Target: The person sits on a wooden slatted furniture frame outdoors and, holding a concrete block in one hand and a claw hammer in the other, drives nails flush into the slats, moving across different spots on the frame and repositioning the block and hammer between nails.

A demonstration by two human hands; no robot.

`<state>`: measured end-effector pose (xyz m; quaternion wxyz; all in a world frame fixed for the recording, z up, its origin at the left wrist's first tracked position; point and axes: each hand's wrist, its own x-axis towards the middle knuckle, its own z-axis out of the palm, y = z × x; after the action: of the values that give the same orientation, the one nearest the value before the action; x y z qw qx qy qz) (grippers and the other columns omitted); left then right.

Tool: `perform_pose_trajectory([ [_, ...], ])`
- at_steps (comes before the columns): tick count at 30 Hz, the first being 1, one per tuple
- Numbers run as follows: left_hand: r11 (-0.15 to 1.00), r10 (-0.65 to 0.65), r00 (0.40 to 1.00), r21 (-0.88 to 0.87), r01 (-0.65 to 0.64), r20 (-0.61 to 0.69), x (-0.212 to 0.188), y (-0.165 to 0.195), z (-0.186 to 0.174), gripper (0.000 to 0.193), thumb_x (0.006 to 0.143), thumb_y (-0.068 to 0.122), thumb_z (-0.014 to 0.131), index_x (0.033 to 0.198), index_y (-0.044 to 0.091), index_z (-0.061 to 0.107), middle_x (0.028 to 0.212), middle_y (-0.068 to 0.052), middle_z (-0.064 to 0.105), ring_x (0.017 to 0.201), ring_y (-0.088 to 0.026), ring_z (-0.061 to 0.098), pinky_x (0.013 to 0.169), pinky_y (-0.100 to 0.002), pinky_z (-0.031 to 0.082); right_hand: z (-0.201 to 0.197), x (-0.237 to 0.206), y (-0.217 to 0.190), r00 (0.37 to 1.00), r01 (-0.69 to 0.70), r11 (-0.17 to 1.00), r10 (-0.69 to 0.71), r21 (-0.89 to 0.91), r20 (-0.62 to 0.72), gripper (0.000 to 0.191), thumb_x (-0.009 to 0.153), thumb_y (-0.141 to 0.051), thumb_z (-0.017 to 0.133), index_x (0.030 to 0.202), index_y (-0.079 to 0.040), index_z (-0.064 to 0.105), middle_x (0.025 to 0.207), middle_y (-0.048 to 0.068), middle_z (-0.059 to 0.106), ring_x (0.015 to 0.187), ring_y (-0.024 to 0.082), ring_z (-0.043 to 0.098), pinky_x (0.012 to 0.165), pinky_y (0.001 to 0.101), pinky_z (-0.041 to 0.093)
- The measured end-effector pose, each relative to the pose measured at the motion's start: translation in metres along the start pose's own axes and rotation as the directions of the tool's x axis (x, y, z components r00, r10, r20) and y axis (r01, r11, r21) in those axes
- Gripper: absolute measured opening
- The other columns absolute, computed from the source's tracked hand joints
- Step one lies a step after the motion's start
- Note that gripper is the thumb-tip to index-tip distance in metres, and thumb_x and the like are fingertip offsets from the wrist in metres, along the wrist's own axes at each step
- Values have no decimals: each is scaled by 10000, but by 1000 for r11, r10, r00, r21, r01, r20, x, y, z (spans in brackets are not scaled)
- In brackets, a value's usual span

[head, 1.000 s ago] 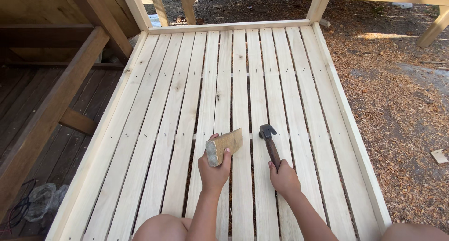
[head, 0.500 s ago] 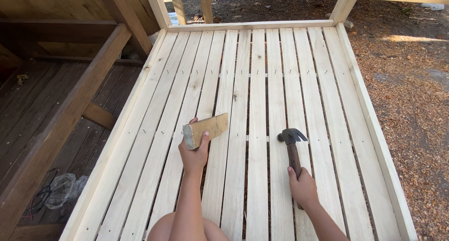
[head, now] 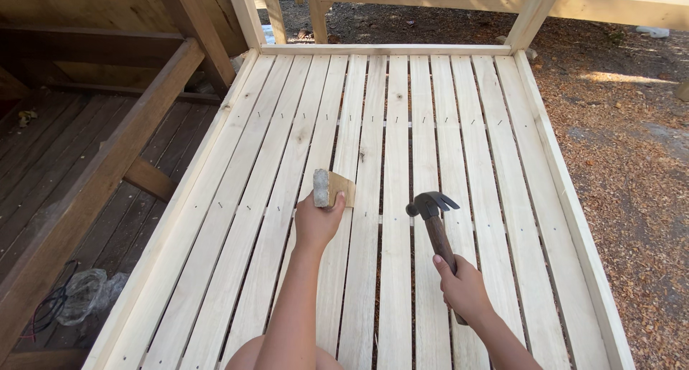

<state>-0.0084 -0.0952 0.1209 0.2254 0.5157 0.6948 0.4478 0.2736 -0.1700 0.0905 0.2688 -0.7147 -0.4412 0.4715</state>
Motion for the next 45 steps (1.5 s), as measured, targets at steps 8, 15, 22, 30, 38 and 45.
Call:
perform_pose_trajectory([
  [8,996,2,999,91,-6,45,0,19,15,366,840,404,716,969,62,735,825,-140,767,811,-329,759,767,-423,594,-49,-87,-102,737,672,726,-675,-147,33,366,960,-399,579,866,-47,541,505,48,511,452,153,472,437,355,404],
  [15,989,16,999,148,-20,29,-17,30,27,362,855,423,712,989,89,746,824,-123,771,788,-317,754,736,-429,590,-40,-114,-153,907,414,693,-371,-590,201,348,998,-419,559,917,-82,583,552,101,607,512,247,596,554,414,467],
  [22,987,0,998,158,-10,59,-32,39,38,306,872,404,686,1046,158,740,773,-93,758,742,-305,744,701,-431,582,-64,-124,-137,739,647,627,-655,-434,156,377,922,-403,584,877,-30,544,522,143,573,471,295,565,516,449,459],
  [30,991,-4,998,134,-5,63,-45,47,53,328,847,429,689,1027,161,747,786,-52,776,796,-299,743,757,-433,575,-78,-110,-136,895,424,686,-416,-591,158,346,974,-463,590,936,-120,594,544,128,594,508,290,594,553,448,472],
  [38,982,-70,995,180,57,69,-43,45,44,374,862,481,688,1014,147,759,821,-64,779,822,-296,747,770,-442,576,-76,-109,-129,868,488,671,-443,-558,225,366,971,-404,581,897,-45,575,530,129,574,483,262,564,538,424,460],
  [45,982,-53,997,185,43,48,-55,38,51,375,843,470,703,1023,144,752,816,-94,766,807,-313,746,757,-454,577,-94,-111,-122,842,525,701,-513,-484,170,404,957,-439,602,918,-37,617,508,115,566,460,264,584,515,437,480],
])
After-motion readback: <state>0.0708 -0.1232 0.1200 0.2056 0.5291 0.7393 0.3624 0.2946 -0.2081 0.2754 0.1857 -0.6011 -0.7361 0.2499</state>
